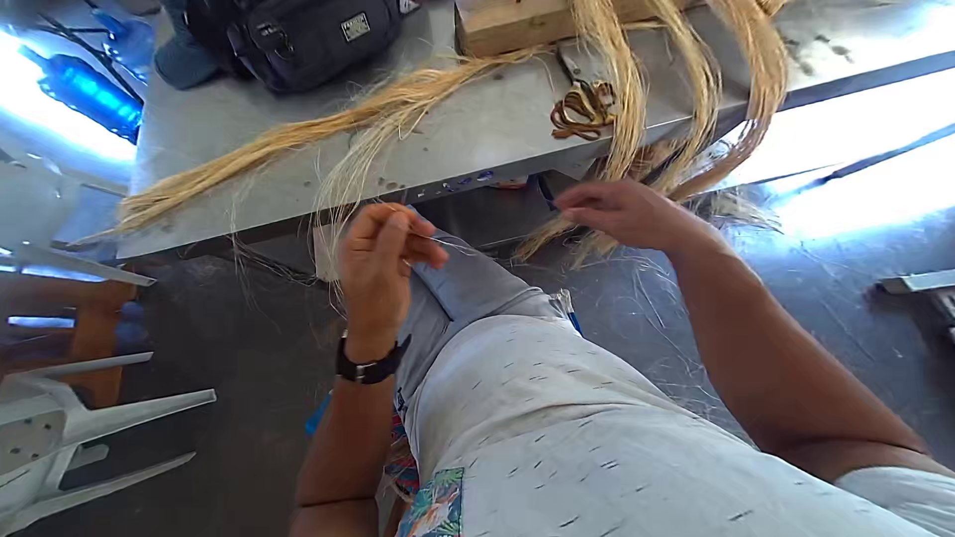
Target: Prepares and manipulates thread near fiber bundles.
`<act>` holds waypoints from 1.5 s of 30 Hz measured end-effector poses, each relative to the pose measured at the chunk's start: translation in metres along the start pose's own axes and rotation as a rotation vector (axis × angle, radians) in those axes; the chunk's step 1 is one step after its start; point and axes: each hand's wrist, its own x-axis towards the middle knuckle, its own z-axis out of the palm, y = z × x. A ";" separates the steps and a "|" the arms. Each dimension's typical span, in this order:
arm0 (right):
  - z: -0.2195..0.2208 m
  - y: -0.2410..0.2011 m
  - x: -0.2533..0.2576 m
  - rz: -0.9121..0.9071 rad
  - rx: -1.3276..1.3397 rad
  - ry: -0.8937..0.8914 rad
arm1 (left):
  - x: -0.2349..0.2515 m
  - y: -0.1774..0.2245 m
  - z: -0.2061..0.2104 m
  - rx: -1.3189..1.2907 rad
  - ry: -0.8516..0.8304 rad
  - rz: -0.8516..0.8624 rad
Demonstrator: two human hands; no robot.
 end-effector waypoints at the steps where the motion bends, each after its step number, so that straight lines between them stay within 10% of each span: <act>1: 0.006 -0.025 0.004 -0.132 0.061 0.028 | 0.000 -0.006 0.008 -0.038 -0.018 -0.020; 6: 0.062 -0.112 0.021 -0.540 0.513 -0.034 | 0.000 -0.016 0.026 -0.029 0.039 -0.035; 14: 0.093 -0.128 0.023 -0.272 0.835 -0.195 | -0.001 -0.019 0.023 0.062 0.179 0.013; 45: 0.086 -0.130 0.019 -0.143 1.009 -0.277 | 0.000 -0.025 0.013 -0.059 0.191 0.046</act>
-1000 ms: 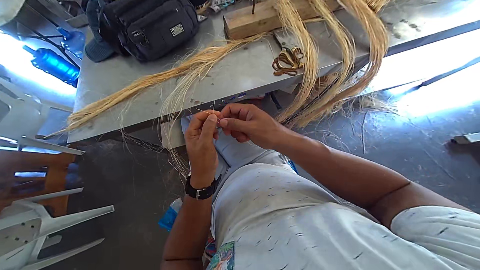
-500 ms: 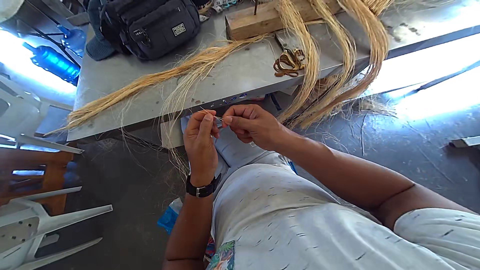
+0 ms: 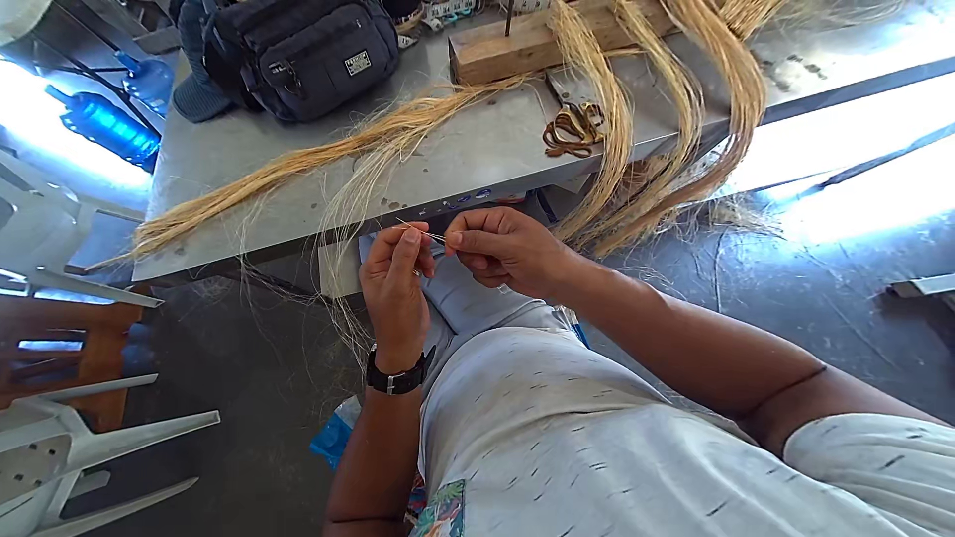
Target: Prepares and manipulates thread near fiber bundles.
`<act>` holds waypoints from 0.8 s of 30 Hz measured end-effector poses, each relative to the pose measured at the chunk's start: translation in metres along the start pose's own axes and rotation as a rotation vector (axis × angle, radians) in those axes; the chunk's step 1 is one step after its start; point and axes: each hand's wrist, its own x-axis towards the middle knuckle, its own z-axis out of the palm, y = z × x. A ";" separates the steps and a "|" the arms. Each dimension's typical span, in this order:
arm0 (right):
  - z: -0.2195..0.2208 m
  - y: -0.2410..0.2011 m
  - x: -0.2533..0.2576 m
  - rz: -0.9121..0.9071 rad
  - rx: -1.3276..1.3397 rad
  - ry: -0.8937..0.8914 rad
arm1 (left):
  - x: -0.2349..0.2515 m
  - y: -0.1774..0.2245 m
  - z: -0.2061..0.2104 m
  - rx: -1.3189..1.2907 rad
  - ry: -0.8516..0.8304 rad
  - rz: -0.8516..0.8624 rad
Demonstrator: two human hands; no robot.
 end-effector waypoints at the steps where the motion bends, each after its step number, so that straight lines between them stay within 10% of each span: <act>1: 0.000 -0.001 0.000 0.003 -0.001 0.005 | 0.000 0.000 0.000 -0.003 -0.003 0.002; 24: -0.013 -0.004 -0.004 -0.255 -0.432 0.254 | 0.012 0.020 -0.025 0.223 0.069 0.161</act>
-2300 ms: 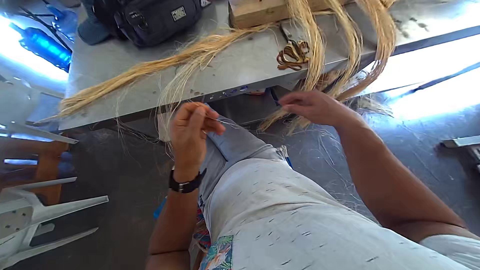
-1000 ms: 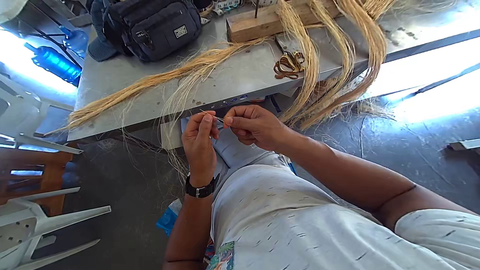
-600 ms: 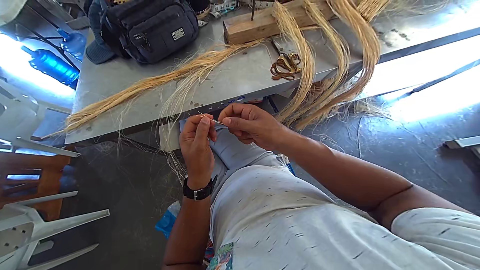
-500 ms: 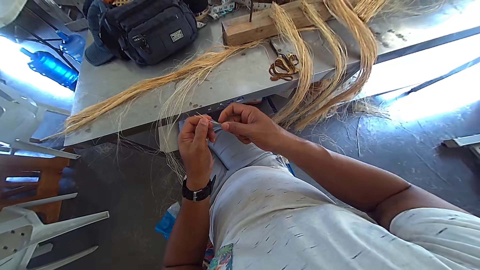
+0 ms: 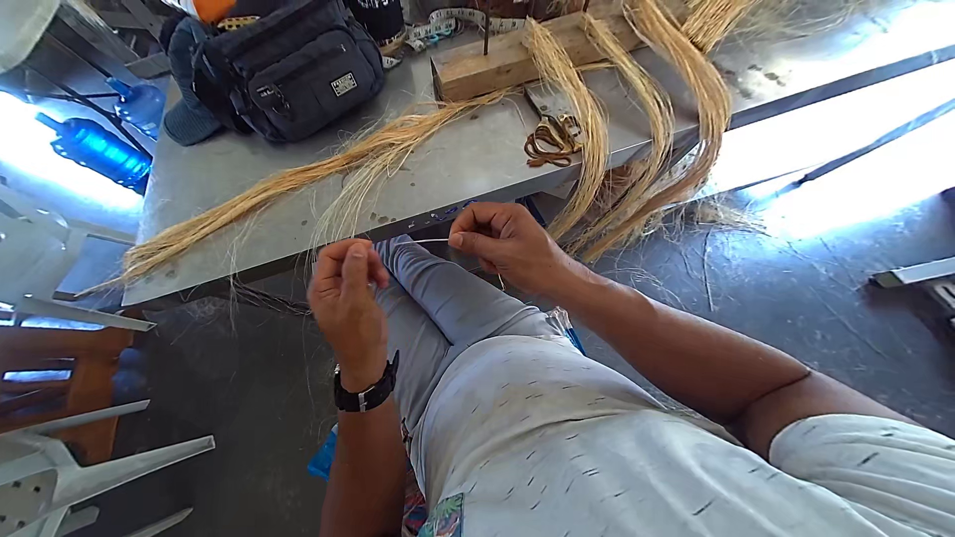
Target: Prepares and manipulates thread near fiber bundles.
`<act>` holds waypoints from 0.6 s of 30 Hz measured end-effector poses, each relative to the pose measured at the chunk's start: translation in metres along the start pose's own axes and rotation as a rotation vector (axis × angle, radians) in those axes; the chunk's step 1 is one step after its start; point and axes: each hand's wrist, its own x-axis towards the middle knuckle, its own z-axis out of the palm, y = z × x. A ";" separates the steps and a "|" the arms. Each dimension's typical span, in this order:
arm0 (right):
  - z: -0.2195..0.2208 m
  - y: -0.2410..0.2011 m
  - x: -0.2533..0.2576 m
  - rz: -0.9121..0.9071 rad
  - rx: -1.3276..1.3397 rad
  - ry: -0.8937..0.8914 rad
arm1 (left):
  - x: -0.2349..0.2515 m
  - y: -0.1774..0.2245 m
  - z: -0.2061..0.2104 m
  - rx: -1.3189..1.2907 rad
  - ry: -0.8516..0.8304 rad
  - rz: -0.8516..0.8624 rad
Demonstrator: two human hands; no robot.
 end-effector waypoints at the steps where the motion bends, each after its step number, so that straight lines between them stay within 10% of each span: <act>1: -0.002 0.001 0.000 -0.001 -0.009 0.007 | 0.003 0.003 -0.006 0.022 0.025 0.035; 10: 0.007 -0.001 0.001 -0.096 -0.232 -0.086 | 0.000 0.036 0.005 0.931 -0.431 0.361; 18: 0.004 0.003 -0.001 -0.007 -0.159 -0.196 | -0.014 0.009 0.005 0.688 -0.464 0.196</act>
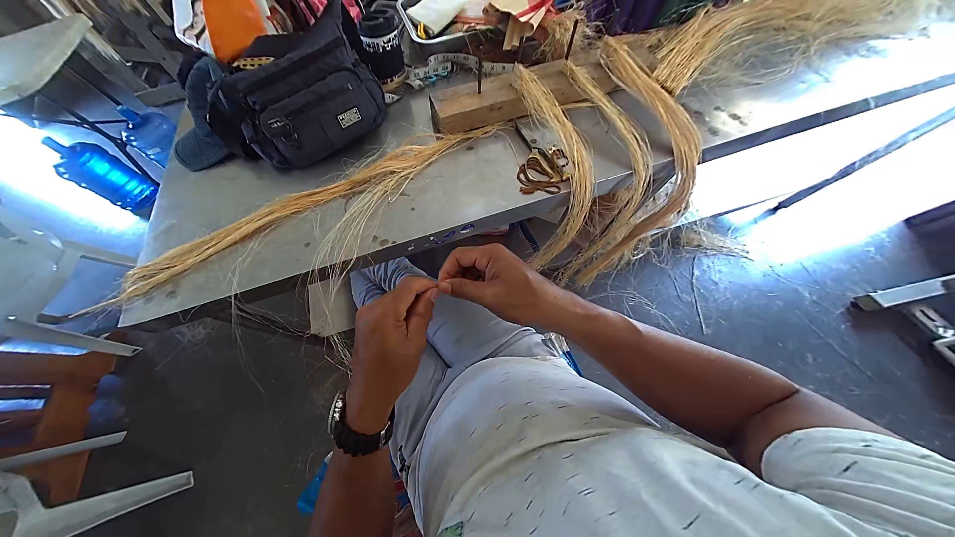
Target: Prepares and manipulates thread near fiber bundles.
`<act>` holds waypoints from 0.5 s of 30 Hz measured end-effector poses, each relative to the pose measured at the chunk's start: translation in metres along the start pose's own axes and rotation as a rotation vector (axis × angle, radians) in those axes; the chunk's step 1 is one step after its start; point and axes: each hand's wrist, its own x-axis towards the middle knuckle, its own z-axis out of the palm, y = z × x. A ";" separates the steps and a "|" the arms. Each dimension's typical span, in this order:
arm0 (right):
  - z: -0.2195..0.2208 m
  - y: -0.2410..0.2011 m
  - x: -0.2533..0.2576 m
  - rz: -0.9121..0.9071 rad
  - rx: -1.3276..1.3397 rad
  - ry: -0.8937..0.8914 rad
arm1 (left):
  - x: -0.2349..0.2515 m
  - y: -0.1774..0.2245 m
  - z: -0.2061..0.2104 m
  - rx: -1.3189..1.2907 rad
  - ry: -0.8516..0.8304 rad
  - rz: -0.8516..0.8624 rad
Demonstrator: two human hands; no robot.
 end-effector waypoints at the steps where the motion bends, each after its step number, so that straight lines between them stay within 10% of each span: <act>1: -0.001 0.001 0.000 0.010 0.002 -0.016 | 0.000 -0.002 -0.001 -0.026 -0.005 -0.006; 15: -0.017 0.005 -0.012 0.058 -0.051 -0.087 | -0.005 -0.013 -0.013 -0.111 -0.106 -0.038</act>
